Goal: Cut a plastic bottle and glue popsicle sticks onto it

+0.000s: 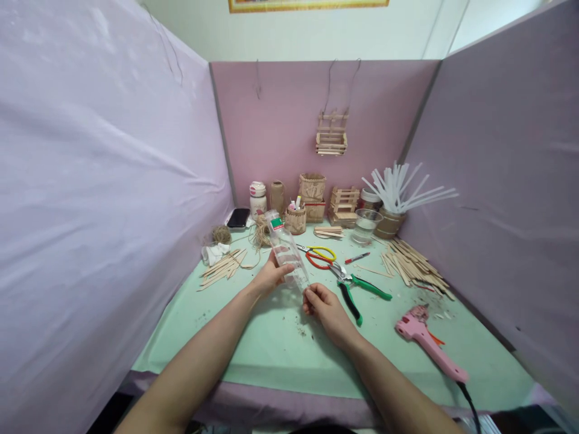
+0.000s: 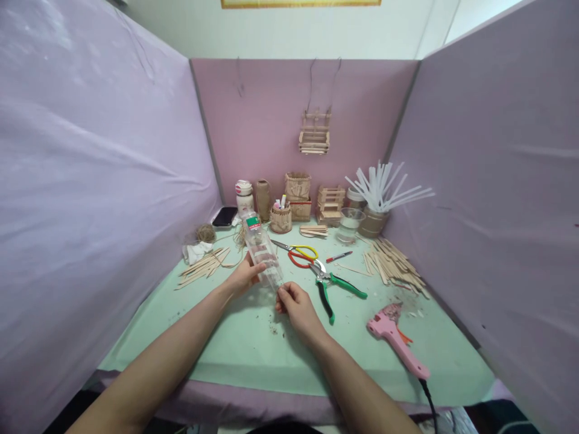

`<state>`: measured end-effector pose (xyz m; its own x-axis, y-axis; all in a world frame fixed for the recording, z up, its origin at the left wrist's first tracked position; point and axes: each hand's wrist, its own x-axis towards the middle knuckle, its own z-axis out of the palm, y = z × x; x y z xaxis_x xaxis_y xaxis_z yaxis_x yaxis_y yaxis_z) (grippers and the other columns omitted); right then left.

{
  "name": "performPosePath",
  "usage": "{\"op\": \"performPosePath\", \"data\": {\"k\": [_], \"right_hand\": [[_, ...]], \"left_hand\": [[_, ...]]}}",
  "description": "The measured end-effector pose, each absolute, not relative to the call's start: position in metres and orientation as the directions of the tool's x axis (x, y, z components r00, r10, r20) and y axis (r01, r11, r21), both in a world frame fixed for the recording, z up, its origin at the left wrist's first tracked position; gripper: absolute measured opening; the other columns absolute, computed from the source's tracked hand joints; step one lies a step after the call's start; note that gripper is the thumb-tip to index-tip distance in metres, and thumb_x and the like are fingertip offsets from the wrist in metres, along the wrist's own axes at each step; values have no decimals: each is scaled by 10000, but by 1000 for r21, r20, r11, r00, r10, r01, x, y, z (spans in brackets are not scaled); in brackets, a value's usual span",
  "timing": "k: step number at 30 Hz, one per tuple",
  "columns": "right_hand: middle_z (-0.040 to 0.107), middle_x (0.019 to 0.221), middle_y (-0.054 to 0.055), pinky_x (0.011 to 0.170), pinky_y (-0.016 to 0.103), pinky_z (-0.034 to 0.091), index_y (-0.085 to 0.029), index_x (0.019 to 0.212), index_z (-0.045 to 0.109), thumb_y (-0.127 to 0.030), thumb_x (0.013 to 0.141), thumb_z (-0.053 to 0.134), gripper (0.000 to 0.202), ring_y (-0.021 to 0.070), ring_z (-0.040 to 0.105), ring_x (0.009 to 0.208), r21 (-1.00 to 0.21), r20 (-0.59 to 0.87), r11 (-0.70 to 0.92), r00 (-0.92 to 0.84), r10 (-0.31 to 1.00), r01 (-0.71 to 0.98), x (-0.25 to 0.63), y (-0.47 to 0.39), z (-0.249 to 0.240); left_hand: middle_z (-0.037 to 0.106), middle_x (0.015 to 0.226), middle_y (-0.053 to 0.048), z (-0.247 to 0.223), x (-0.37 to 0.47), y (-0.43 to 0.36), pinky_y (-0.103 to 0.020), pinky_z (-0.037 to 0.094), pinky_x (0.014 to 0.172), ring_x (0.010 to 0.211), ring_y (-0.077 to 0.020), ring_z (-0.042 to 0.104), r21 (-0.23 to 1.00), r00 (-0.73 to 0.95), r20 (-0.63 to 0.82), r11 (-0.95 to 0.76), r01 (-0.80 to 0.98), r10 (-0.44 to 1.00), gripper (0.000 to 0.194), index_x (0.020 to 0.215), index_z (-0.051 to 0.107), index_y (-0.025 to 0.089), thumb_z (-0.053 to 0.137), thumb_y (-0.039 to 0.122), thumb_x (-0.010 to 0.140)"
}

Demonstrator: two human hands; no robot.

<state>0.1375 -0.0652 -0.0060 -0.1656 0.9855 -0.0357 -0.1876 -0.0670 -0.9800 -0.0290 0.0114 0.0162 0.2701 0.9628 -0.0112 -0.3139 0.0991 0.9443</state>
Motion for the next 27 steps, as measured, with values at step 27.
{"op": "performPosePath", "data": {"k": [27], "right_hand": [[585,683,-11,602,271,442,-196,751,564,-542,778,682,366,128,567,602,-974,-92,-138,-241,966,-181,132,-66,-8]], "left_hand": [[697,1074,-73,21,-28,5,-384,514,833,1008,-256,675,943,260,-28,111,-313,965,865,1204,430,242,932,353,509]]}}
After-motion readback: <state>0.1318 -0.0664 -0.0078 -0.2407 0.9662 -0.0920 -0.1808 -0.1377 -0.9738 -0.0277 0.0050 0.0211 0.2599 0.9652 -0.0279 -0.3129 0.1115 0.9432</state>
